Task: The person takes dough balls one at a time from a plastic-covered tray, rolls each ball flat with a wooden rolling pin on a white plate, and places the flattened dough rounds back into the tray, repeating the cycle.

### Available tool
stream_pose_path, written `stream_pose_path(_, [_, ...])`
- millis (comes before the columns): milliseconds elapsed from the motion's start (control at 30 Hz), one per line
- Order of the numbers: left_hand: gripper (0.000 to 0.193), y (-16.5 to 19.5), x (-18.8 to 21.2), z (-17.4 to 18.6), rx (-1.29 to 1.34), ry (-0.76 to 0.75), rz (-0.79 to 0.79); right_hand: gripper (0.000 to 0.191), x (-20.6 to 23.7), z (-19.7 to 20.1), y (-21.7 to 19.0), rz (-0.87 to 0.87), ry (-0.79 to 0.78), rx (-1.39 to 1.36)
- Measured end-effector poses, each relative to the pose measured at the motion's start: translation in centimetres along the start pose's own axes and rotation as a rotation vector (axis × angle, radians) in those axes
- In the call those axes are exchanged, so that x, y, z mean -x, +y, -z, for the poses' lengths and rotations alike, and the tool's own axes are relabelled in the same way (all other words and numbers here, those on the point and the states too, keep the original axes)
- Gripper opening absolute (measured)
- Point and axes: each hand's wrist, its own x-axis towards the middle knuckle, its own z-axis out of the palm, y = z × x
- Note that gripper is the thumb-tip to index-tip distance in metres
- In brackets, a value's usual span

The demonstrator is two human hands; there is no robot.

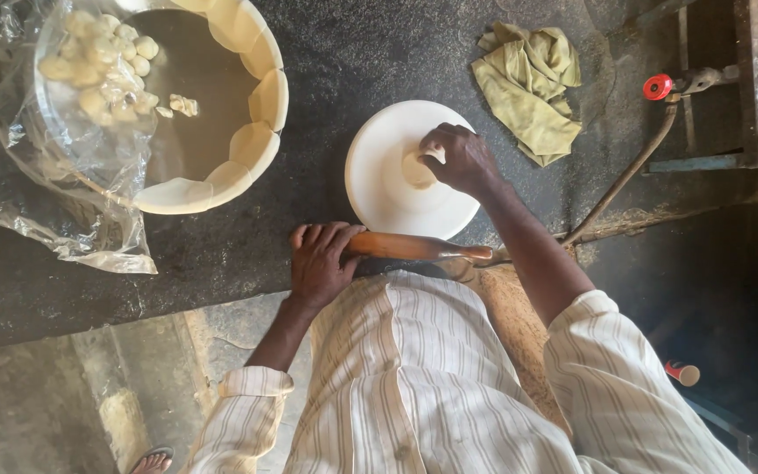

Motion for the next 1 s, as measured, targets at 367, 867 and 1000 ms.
stream_pose_path(367, [0.054, -1.5, -1.0, 0.0, -0.005, -0.021, -0.006, 0.061, 2.8, 1.5, -2.6, -0.110, -0.050, -0.087])
stream_pose_path(867, [0.054, -2.1, -3.0, -0.6, -0.053, -0.158, 0.028, 0.040, 2.9, 0.0, 0.8, -0.428, -0.228, -0.808])
stream_pose_path(1000, [0.054, -1.7, -3.7, -1.1, -0.033, -0.171, 0.044, 0.038, 5.0, 0.0, 2.1, -0.529, -0.150, -0.741])
